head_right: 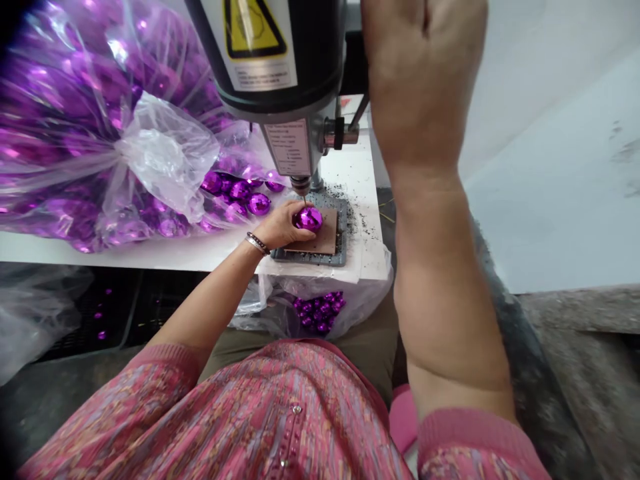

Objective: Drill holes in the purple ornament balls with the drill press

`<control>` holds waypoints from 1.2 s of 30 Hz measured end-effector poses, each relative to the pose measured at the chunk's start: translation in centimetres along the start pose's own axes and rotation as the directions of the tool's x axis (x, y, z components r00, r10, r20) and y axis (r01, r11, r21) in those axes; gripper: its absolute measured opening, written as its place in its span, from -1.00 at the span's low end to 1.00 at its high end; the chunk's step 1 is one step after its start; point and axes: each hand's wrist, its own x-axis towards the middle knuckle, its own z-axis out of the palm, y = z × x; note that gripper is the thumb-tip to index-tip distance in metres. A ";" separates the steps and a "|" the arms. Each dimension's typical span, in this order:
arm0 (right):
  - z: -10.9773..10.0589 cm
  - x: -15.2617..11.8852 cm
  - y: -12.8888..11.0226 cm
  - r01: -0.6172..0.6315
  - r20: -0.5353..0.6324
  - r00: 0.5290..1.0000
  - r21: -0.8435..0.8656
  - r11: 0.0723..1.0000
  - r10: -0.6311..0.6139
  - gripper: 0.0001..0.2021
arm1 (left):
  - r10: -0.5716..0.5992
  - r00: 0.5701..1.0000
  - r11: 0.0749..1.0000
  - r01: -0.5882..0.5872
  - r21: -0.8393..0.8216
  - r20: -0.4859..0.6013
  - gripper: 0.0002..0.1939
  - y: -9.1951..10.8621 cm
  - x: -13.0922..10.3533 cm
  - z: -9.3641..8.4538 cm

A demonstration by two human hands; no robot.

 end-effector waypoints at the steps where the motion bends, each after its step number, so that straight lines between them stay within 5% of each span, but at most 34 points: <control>1: -0.7 -1.6 -1.1 -0.041 0.012 0.999 0.051 0.998 0.041 -0.69 | 0.003 1.000 1.000 -0.003 -0.017 -0.008 -0.22 -0.1 0.0 0.1; 6: -3.8 -6.3 -4.5 -0.086 0.192 0.970 -0.311 0.946 0.151 -0.85 | 0.015 1.000 0.999 -0.015 -0.048 -0.019 -0.24 0.0 0.0 0.3; 9: -3.6 -6.7 -4.2 -0.122 0.137 0.972 -0.395 0.911 0.190 -0.76 | 0.008 1.000 0.999 -0.008 -0.048 -0.012 -0.22 0.0 0.0 0.3; 14: -1.1 -8.0 -1.7 0.023 -0.068 0.997 -0.276 0.961 -0.043 -0.37 | 0.028 1.000 0.998 -0.029 -0.047 -0.006 -0.24 -0.3 0.0 0.4; 18: -0.1 -9.8 0.0 0.058 -0.148 0.985 -0.231 0.971 -0.093 -0.25 | 0.036 0.999 0.998 -0.037 -0.059 -0.012 -0.24 -0.5 0.0 0.5; 31: 1.8 -12.5 3.9 0.230 -0.285 0.914 -0.225 0.947 -0.290 -0.59 | 0.023 0.999 0.996 -0.026 -0.090 -0.035 -0.30 -0.8 -0.1 1.0; 36: 2.3 -13.0 4.1 0.125 -0.310 0.929 -0.248 0.961 -0.201 -0.49 | -0.009 0.999 0.993 0.005 -0.114 -0.038 -0.28 -0.4 -0.1 1.0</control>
